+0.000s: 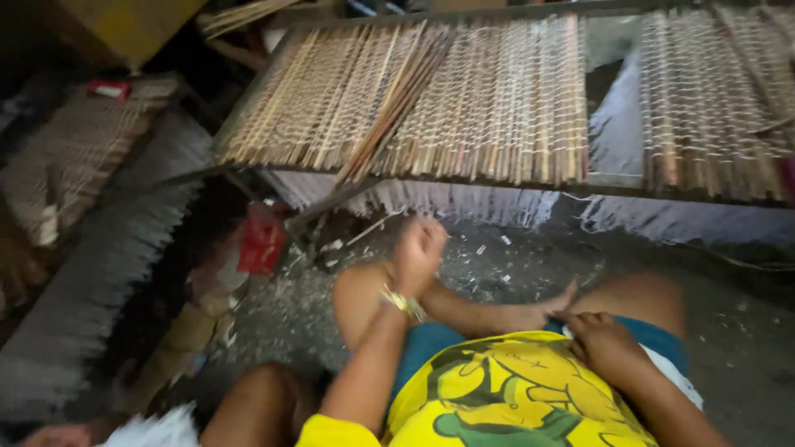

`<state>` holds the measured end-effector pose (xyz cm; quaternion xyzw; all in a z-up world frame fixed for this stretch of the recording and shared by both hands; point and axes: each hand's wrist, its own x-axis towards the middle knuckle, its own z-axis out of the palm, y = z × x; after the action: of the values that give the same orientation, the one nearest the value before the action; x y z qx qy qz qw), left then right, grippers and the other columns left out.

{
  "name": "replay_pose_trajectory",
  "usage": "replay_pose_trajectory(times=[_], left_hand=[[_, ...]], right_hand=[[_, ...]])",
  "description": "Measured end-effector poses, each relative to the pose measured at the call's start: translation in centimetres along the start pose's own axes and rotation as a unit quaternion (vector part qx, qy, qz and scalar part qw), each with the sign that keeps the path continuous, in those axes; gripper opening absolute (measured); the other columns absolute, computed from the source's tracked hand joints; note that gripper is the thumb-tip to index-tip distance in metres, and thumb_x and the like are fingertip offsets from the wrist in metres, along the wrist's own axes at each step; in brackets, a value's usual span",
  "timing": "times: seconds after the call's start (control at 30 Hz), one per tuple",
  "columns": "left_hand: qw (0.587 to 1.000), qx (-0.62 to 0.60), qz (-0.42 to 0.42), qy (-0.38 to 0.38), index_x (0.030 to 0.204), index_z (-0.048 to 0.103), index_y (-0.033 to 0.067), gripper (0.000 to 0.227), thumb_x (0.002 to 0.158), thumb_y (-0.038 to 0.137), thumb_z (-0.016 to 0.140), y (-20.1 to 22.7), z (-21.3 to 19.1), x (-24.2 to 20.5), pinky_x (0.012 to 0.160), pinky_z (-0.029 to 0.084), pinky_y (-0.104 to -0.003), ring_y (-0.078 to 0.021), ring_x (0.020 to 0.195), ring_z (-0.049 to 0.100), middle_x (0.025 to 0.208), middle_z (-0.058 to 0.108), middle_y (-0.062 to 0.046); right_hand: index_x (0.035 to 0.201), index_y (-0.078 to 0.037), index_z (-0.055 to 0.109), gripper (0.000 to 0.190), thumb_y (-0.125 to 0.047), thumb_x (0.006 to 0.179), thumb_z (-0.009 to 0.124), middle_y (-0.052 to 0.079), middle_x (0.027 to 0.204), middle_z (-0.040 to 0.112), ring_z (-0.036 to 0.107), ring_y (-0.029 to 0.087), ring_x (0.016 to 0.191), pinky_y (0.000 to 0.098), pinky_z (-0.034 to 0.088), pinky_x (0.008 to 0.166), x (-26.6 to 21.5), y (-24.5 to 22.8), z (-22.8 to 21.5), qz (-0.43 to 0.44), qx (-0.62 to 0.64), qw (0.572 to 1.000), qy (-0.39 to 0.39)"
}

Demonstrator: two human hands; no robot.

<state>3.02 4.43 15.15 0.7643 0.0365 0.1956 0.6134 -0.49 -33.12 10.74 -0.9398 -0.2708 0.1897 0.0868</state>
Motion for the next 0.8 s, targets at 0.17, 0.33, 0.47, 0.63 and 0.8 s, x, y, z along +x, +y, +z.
replay_pose_trajectory(times=[0.17, 0.33, 0.47, 0.63, 0.8], left_hand=[[0.833, 0.534, 0.100, 0.101, 0.109, 0.071, 0.0144, 0.020, 0.097, 0.030, 0.068, 9.5, -8.7, 8.0, 0.092, 0.052, -0.045, -0.0316, 0.112, 0.056, 0.118, 0.062, -0.010], [0.716, 0.661, 0.210, 0.078, 0.104, 0.073, 0.0127, 0.025, 0.081, 0.022, 0.076, 5.6, -9.9, 11.8, 0.096, 0.047, -0.053, -0.0382, 0.117, 0.056, 0.128, 0.065, -0.014], [0.674, 0.722, 0.151, 0.037, 0.111, 0.074, 0.0149, 0.030, 0.082, 0.009, 0.069, 4.2, -10.0, 13.1, 0.097, 0.047, -0.057, -0.0383, 0.122, 0.056, 0.136, 0.064, -0.014], [0.671, 0.730, 0.131, 0.008, 0.121, 0.071, 0.0122, 0.030, 0.092, 0.012, 0.064, 5.9, -10.4, 12.8, 0.103, 0.049, -0.052, -0.0328, 0.120, 0.059, 0.130, 0.066, -0.015], [0.842, 0.538, 0.050, 0.011, 0.133, 0.053, -0.0014, 0.033, 0.109, 0.018, 0.042, 8.7, -9.3, 12.0, 0.040, 0.048, -0.023, -0.0138, 0.053, 0.054, 0.072, 0.060, -0.004]], right_hand=[[0.155, -0.036, 0.038, 0.062, -0.053, 0.097, 0.053, 0.000, 0.151, 0.048, 0.053, 0.030, 0.130, 0.0452, 0.054, 0.097, -0.4, -0.7, -1.0, 0.051, -0.024, 0.996, -0.064], [0.155, -0.039, 0.037, 0.061, -0.053, 0.097, 0.054, -0.002, 0.155, 0.045, 0.050, 0.029, 0.134, 0.0436, 0.051, 0.105, 0.0, -0.9, -1.2, 0.071, -0.031, 0.993, -0.091], [0.155, -0.041, 0.037, 0.061, -0.050, 0.098, 0.055, -0.005, 0.155, 0.044, 0.050, 0.027, 0.134, 0.0426, 0.052, 0.104, -0.2, -0.8, -1.3, 0.061, -0.020, 0.994, -0.092], [0.152, -0.040, 0.042, 0.058, -0.044, 0.096, 0.058, -0.004, 0.149, 0.050, 0.052, 0.025, 0.130, 0.0436, 0.049, 0.103, -0.3, -0.4, -0.6, 0.058, -0.017, 0.995, -0.078], [0.151, -0.042, 0.043, 0.057, -0.045, 0.096, 0.059, -0.003, 0.144, 0.054, 0.053, 0.026, 0.127, 0.0432, 0.048, 0.102, -0.3, -0.7, -0.8, 0.052, -0.017, 0.996, -0.072]])
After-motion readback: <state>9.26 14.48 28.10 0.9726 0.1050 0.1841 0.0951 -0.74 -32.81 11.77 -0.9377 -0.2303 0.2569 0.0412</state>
